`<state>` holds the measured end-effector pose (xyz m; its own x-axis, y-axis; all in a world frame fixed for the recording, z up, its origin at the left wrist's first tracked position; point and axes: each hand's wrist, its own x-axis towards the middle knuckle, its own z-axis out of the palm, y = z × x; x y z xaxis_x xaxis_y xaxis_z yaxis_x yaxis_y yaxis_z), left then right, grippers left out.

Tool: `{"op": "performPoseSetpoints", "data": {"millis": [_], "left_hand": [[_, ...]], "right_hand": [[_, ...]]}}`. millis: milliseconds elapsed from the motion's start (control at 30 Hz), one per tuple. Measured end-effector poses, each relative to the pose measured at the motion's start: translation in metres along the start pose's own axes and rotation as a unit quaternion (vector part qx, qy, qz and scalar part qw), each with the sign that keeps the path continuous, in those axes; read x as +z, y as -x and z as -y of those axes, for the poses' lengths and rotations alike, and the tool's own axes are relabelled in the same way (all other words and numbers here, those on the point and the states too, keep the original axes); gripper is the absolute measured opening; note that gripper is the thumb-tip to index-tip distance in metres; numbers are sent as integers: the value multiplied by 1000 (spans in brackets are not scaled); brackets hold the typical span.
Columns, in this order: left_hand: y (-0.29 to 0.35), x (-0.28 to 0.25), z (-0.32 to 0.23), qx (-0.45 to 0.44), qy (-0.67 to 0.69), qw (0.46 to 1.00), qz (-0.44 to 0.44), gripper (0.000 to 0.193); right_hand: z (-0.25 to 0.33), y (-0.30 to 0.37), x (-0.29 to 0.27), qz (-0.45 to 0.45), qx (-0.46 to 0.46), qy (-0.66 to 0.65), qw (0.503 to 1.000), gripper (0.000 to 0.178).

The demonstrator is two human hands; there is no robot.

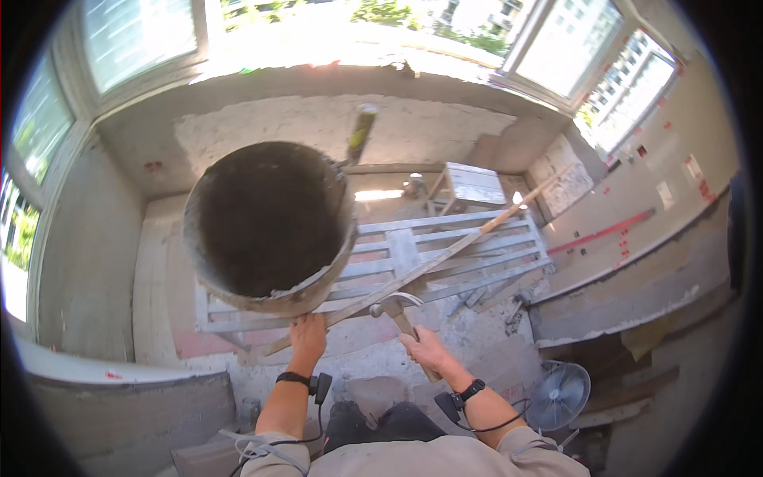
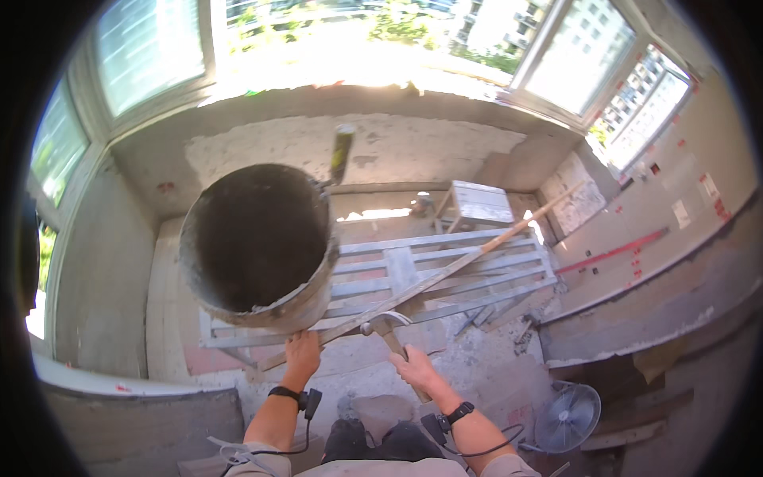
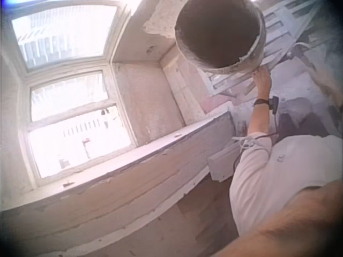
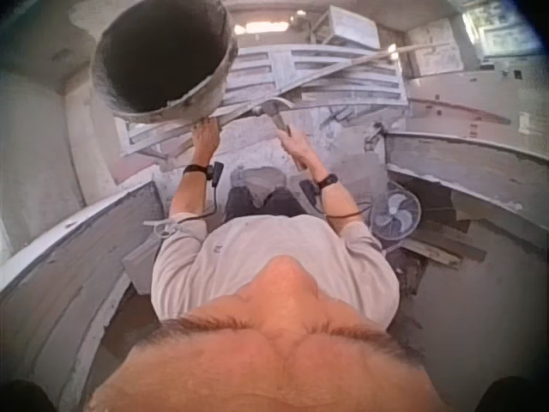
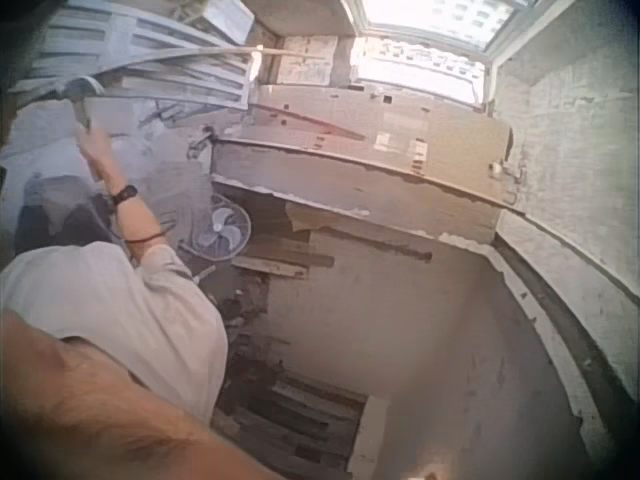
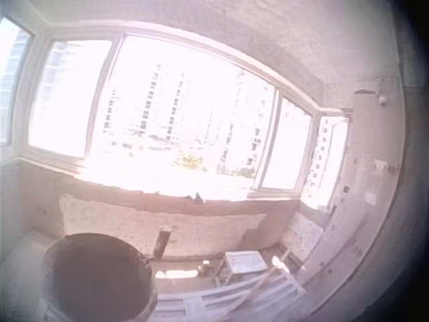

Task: Checking wall alignment using a wooden board and hammer, then scraping debris from the floor with a shovel.

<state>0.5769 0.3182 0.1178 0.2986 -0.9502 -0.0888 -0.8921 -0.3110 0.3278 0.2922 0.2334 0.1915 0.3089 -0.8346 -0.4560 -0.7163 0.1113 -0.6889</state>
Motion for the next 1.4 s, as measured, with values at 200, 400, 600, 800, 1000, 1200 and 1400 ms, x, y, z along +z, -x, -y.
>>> {"op": "performPoseSetpoints", "data": {"millis": [200, 400, 600, 800, 1000, 1200, 1400], "left_hand": [[-10, 5, -10, -24, -48, 997, 49, 33], [-5, 2, -44, -46, -85, 995, -13, 40], [-57, 7, -133, 90, -46, 993, -54, 58], [-163, 43, -256, 61, -27, 996, 61, 60], [-203, 83, -270, -49, 9, 989, 138, 43], [-192, 0, -289, -91, 120, 966, 208, 48], [-114, -41, -269, -241, 171, 921, 254, 64]], "right_hand": [[-84, 56, -77, -95, 191, -204, 956, 29], [-152, 16, -136, -232, 197, -336, 892, 18], [-192, -86, -193, -259, 171, -281, 908, 17], [-225, -173, -201, -278, 152, -151, 936, 28], [-235, -196, -209, -257, 108, -60, 958, 31], [-216, -199, -235, -229, 83, -13, 970, 35], [-187, -224, -233, -208, 67, 94, 971, 33]]}}
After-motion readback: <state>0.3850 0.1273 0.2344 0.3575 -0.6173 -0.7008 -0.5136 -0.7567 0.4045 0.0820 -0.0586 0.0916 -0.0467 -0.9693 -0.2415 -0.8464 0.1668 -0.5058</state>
